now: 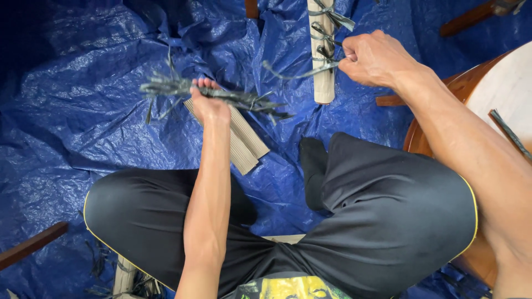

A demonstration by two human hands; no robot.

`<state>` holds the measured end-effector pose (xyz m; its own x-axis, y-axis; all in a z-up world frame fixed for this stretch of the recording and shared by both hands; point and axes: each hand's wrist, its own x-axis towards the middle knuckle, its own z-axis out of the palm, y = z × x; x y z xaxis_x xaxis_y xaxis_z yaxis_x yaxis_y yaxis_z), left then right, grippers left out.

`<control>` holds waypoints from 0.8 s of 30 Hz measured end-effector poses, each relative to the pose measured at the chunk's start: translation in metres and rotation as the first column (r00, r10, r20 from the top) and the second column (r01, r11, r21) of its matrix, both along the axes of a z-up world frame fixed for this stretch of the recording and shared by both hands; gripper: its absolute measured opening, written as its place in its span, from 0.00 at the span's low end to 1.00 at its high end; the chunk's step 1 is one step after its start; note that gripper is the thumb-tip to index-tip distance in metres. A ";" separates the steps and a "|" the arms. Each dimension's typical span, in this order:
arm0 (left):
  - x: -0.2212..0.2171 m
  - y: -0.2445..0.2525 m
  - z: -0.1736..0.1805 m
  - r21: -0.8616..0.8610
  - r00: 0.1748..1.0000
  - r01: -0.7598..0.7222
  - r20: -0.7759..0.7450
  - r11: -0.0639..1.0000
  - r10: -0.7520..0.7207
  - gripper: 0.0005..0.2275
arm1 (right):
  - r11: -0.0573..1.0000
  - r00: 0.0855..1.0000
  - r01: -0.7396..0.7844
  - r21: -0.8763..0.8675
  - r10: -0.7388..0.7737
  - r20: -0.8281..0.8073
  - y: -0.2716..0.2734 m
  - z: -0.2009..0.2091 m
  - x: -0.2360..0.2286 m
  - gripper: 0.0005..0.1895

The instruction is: Tying black plastic straps around the legs of wooden chairs for protection or bundling.

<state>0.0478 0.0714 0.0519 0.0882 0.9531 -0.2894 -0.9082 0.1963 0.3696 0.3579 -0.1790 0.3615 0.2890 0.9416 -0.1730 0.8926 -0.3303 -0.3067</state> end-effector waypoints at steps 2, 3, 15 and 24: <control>-0.008 0.002 -0.021 -0.042 0.997 -0.042 -0.070 0.998 0.039 0.14 | 1.000 0.999 -0.006 -0.008 0.006 0.049 -0.002 -0.005 0.005 0.12; -0.010 -0.003 -0.015 -0.193 0.962 -0.122 -0.265 0.974 0.068 0.13 | 0.999 0.996 -0.007 -0.042 0.011 0.090 -0.003 -0.007 0.006 0.12; 0.063 -0.107 0.040 0.045 0.464 0.551 -0.846 0.834 -0.261 0.13 | 0.975 0.988 -0.034 -0.219 0.065 0.139 -0.006 -0.016 0.003 0.12; 0.133 -0.134 0.109 0.133 0.382 0.861 -0.807 0.492 -0.450 0.16 | 0.992 0.984 -0.075 -0.103 0.090 0.156 0.000 -0.014 -0.004 0.11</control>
